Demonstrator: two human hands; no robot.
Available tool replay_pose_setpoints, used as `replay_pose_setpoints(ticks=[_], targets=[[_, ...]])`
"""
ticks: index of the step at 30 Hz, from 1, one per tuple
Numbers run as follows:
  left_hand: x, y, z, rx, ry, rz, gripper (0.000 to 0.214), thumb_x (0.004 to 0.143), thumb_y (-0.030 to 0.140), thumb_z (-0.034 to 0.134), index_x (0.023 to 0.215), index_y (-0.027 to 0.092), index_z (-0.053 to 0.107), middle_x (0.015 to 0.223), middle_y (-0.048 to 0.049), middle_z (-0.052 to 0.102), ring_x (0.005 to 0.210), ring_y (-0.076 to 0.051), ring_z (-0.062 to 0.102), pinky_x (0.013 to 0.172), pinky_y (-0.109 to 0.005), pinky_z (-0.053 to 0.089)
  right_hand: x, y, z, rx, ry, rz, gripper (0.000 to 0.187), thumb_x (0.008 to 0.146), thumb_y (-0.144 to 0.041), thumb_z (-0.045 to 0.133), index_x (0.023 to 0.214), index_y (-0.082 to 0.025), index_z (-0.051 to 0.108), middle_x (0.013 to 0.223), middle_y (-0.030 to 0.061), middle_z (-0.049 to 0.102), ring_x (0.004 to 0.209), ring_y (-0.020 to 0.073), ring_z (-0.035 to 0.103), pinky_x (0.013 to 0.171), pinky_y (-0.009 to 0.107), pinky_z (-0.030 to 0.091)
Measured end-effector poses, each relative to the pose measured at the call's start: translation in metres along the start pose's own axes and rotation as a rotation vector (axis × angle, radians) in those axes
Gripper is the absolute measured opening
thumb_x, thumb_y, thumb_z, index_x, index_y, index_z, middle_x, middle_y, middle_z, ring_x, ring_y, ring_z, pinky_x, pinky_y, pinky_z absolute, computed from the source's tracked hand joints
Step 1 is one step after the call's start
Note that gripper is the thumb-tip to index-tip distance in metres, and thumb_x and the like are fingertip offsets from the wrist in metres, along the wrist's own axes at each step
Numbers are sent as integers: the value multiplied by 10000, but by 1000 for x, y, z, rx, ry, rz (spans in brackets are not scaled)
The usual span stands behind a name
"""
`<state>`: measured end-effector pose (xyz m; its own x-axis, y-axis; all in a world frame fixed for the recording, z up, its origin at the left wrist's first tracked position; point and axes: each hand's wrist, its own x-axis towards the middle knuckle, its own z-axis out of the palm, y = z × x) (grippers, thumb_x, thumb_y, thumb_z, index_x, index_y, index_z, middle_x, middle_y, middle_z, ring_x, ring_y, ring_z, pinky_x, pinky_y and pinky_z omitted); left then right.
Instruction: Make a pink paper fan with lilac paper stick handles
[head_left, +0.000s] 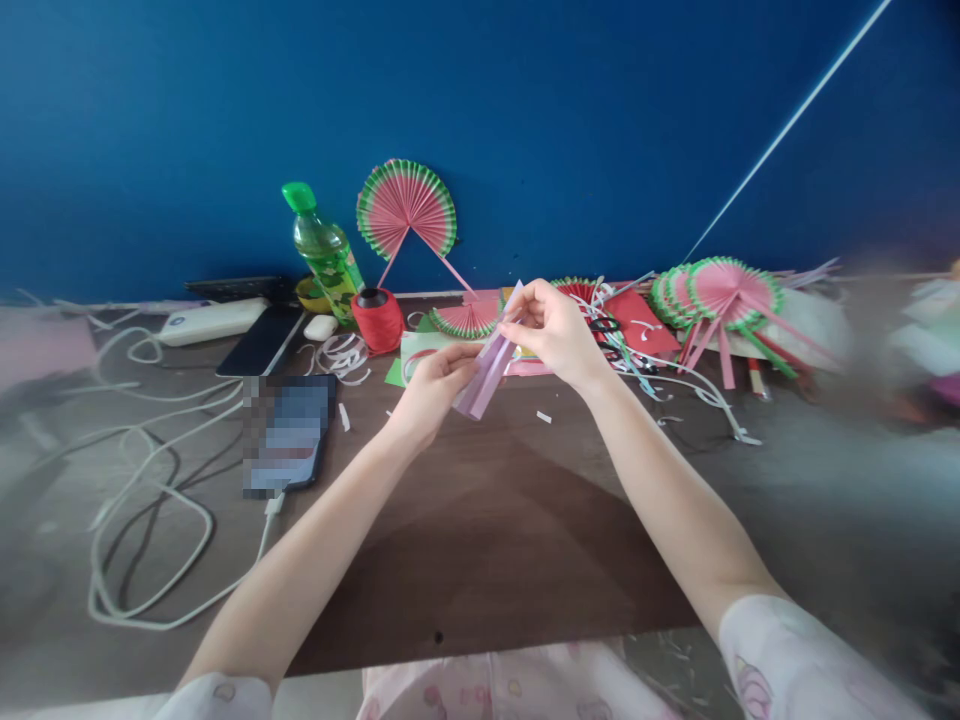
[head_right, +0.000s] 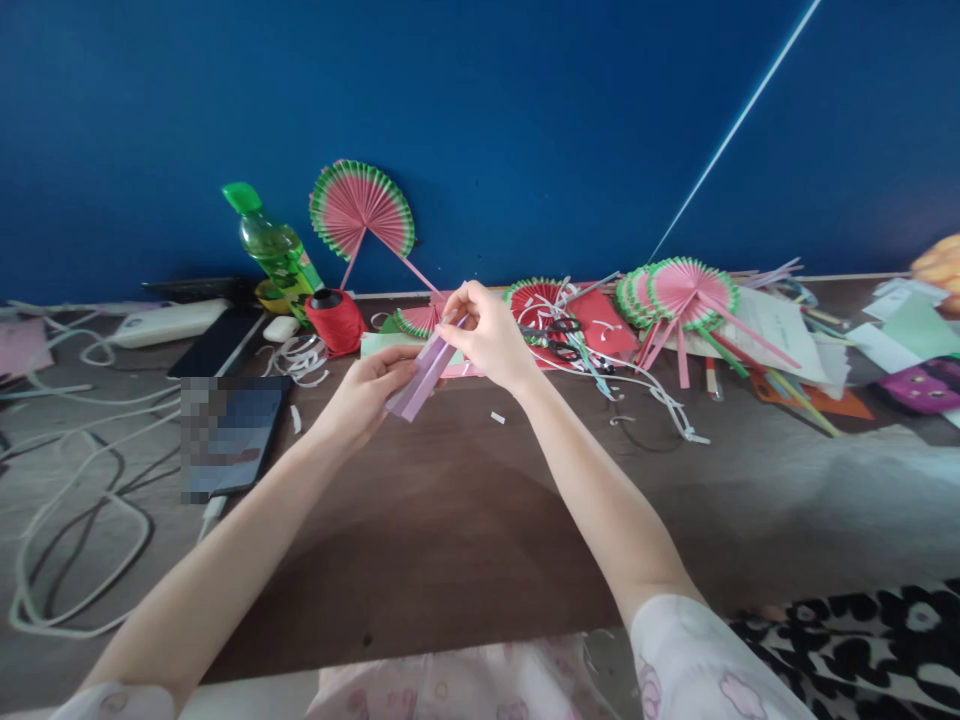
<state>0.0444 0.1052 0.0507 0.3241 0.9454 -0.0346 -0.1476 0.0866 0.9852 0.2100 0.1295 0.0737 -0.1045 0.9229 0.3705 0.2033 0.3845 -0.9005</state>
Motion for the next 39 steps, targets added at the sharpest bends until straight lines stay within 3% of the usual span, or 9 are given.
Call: replay_pose_setpoints(ticks=[39], targets=[[0, 3, 2, 7, -11, -5, 330, 709, 271, 632, 1015, 148, 640, 926, -60, 700, 861, -195, 652, 794, -299, 482, -1, 3, 4, -131, 59, -42, 178, 669, -118, 605, 719, -203, 457, 687, -36, 534, 642, 112, 505, 647, 296, 401]])
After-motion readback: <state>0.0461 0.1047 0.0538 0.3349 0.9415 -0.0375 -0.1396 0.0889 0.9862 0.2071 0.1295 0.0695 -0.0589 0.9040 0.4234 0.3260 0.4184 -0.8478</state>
